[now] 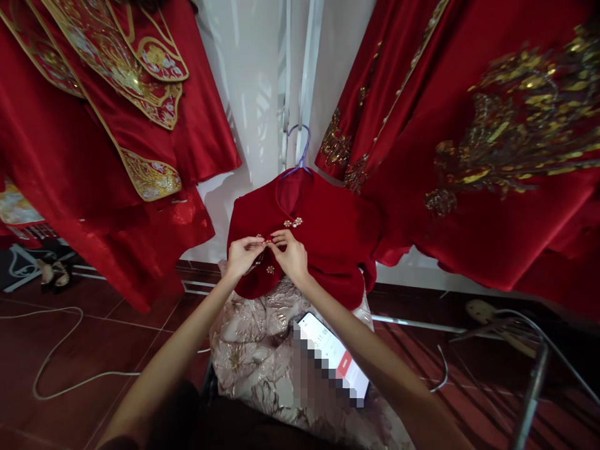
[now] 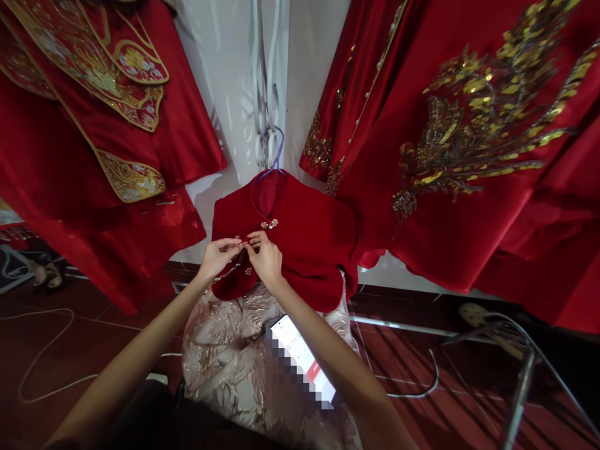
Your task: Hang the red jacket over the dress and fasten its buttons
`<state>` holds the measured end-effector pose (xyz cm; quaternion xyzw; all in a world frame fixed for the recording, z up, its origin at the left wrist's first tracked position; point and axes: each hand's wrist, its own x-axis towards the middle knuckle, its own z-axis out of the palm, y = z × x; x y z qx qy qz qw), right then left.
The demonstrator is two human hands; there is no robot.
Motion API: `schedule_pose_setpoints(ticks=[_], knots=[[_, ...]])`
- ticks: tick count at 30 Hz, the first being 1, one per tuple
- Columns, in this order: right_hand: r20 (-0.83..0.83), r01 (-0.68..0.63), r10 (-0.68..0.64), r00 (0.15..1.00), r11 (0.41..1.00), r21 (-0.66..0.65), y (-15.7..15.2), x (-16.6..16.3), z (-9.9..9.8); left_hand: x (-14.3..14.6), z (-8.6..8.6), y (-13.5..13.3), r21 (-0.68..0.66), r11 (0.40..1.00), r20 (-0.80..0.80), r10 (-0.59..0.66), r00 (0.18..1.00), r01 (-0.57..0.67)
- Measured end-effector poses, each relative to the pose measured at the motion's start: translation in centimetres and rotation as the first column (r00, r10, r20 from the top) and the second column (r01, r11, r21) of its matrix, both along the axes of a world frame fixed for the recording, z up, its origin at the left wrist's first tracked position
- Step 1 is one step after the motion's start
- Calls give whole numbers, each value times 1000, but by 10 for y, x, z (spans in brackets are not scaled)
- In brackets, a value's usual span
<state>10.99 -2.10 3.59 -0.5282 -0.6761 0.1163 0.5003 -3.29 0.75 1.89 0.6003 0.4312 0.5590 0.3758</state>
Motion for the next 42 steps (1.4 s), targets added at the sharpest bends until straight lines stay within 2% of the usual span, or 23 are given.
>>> schedule_pose_setpoints(ticks=[7,11,13,15,18,21,23,25,28,30,32,34,39,42], knots=[[-4,66,-66,998,997,25,1,-7,-4,-9,-2,8,96,995,-124,13,992,-1],[-44,49,-47,998,998,45,6,-6,-7,-9,-5,12,140,985,-154,-80,985,102],[-84,-20,22,996,999,28,6,0,-8,-7,-14,13,131,986,-108,-90,990,104],[-99,-115,114,989,993,-7,2,10,-10,-4,-28,11,124,991,-95,-34,995,46],[-17,-195,194,981,978,-78,-12,33,-13,-1,-48,0,144,988,-191,-22,981,50],[113,-154,174,978,973,-172,-29,56,-21,0,-57,-18,155,976,-377,-83,922,151],[180,-85,128,975,970,-229,-37,65,-33,1,-56,-31,176,966,-527,-69,847,188],[211,-32,91,973,963,-267,-40,69,-46,3,-53,-40,206,954,-657,-28,753,216],[205,-30,91,974,958,-284,-37,66,-64,8,-49,-48,237,947,-801,63,595,218],[211,-45,109,971,957,-287,-34,64,-71,12,-50,-49,257,946,-854,125,504,200],[228,-52,124,966,953,-299,-32,63,-72,14,-53,-48,277,941,-877,164,452,196],[252,-64,149,956,946,-317,-32,65,-71,16,-55,-47,291,937,-877,181,445,193],[330,-54,140,934,965,-256,-34,69,-66,16,-52,-47,281,954,-824,185,536,102],[304,-78,141,942,974,-211,-36,68,-62,19,-48,-46,228,971,-850,161,502,75]])
